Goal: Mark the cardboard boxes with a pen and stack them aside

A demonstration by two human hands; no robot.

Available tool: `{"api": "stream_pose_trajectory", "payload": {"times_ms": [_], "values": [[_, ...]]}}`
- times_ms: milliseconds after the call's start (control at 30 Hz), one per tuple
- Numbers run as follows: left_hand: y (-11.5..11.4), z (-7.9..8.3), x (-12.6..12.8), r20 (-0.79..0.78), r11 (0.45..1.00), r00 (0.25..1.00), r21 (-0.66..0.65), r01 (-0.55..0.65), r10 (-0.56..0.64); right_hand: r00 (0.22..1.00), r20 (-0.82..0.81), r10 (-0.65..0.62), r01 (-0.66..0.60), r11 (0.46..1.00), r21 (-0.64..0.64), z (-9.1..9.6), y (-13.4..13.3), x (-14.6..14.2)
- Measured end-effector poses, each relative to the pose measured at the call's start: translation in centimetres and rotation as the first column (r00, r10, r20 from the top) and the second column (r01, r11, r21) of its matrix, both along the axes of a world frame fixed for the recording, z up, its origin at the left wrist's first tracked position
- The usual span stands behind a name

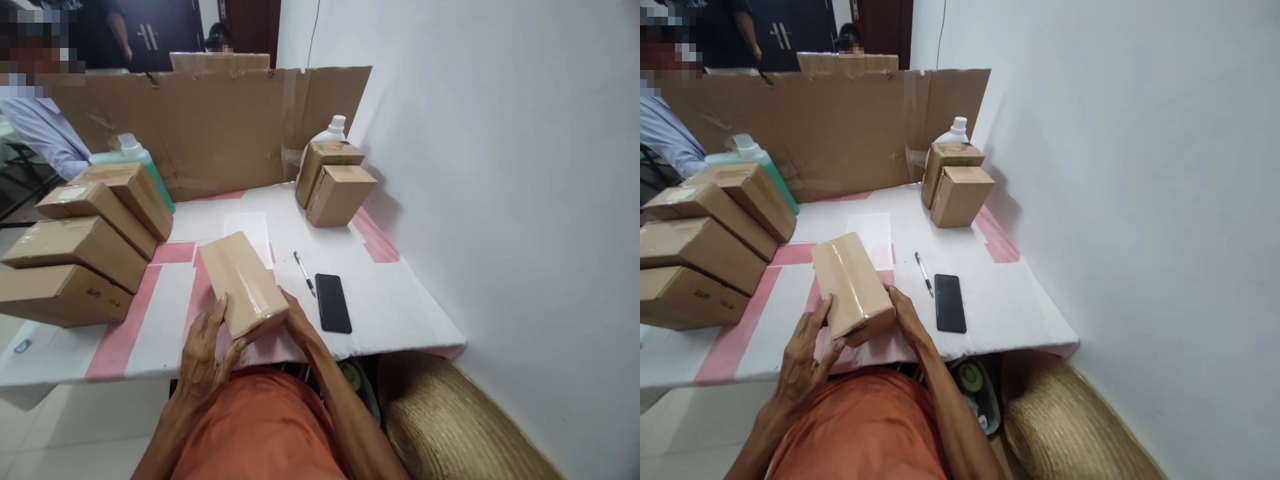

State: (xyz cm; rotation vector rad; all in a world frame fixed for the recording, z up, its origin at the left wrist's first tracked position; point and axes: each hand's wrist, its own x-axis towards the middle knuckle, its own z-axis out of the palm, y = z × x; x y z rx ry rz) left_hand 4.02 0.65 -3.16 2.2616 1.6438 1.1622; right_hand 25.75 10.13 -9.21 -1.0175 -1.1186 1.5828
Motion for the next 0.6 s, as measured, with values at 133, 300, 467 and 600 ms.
{"api": "stream_pose_trajectory", "payload": {"times_ms": [133,300,467,600], "values": [[1.2,2.5,-0.8,0.122,0.991,0.991,-0.13,-0.031,0.047,0.99,-0.13,0.061,-0.077,0.99,-0.119,1.0,0.1,1.1],[2.9,4.8,-2.1,0.334,0.975,0.928,-0.199,-0.1,0.163,0.983,-0.165,0.084,-0.089,0.996,-0.025,4.5,-0.1,2.3],[4.0,4.5,-3.6,0.444,0.949,0.85,-0.259,-0.18,0.283,0.979,-0.095,0.182,-0.163,0.97,0.179,6.7,-0.2,2.7],[4.6,3.2,-4.5,0.447,0.922,0.817,-0.298,-0.248,0.364,0.987,0.106,0.118,-0.136,0.974,0.182,5.8,0.1,1.6]]}}
